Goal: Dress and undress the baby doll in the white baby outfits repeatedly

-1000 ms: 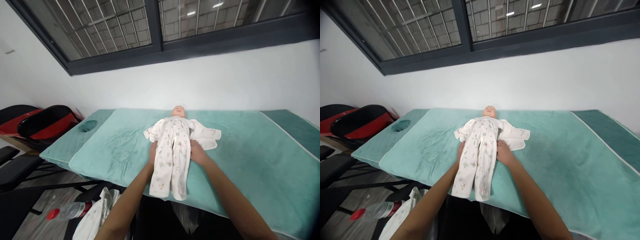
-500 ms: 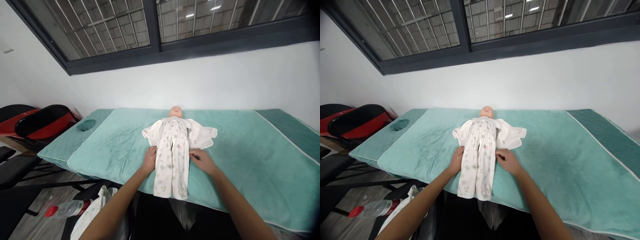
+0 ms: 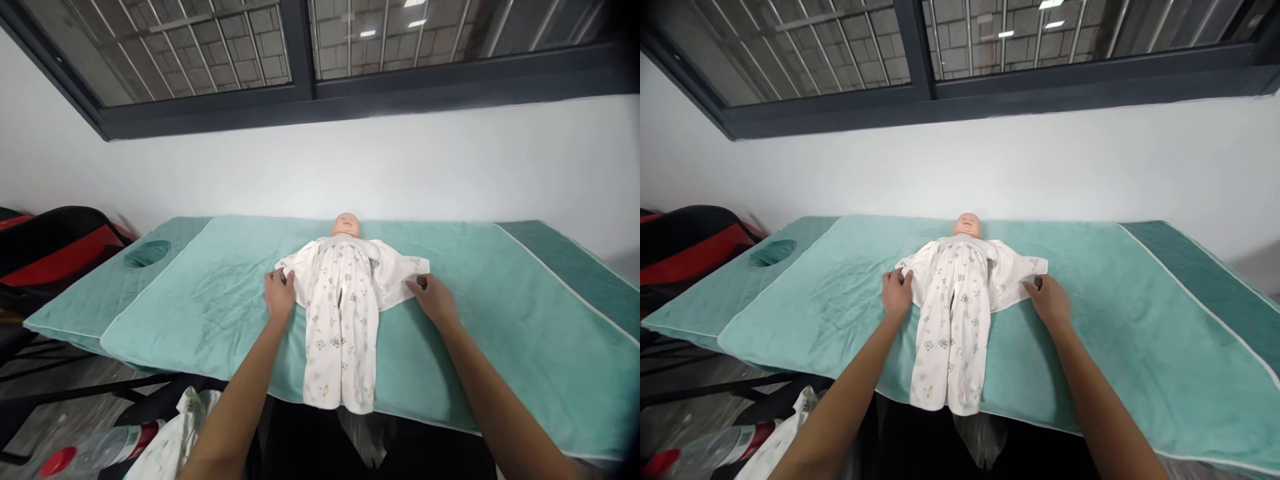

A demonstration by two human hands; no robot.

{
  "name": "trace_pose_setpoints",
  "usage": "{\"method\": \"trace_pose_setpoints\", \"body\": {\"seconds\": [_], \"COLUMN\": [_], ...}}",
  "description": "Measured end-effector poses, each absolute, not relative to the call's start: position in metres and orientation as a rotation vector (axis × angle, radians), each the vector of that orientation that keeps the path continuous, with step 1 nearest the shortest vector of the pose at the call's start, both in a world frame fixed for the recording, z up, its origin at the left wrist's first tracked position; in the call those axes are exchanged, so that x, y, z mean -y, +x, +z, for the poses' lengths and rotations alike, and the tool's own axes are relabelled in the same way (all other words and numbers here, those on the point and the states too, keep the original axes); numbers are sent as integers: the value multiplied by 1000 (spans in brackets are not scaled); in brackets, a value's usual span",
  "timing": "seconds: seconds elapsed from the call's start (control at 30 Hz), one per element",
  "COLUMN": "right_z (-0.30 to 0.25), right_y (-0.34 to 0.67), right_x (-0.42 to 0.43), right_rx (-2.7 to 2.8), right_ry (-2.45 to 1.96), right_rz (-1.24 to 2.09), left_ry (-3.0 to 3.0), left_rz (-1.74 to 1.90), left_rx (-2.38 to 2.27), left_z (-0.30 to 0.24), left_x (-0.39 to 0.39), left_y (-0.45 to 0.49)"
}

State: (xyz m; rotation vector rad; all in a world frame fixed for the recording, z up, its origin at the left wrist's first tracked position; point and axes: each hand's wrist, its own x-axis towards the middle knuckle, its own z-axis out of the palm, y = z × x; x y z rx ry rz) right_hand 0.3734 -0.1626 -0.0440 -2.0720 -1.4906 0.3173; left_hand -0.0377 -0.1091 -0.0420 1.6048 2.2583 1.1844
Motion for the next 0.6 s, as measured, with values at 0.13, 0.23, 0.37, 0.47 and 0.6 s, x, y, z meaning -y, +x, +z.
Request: {"method": "trace_pose_setpoints", "body": {"seconds": [0.13, 0.23, 0.37, 0.47, 0.6], "right_z": [-20, 5, 50, 80, 72], "right_y": [369, 349, 299, 268, 255], "right_x": [148, 143, 143, 140, 122], "right_rx": [1383, 1127, 1169, 1635, 1736], "right_ry": [-1850, -1359, -983, -908, -925], "right_rz": [700, 1009, 1227, 1329, 1267], "left_ry": [1768, 1769, 1717, 1680, 1659], "left_rz": [1156, 1167, 1205, 1234, 1264], "left_rx": [-2358, -2371, -2343, -2296, -2289], "left_z": [-43, -42, -42, -45, -48], "left_x": [117, 119, 118, 116, 117], "left_y": [-29, -28, -30, -33, -35]}}
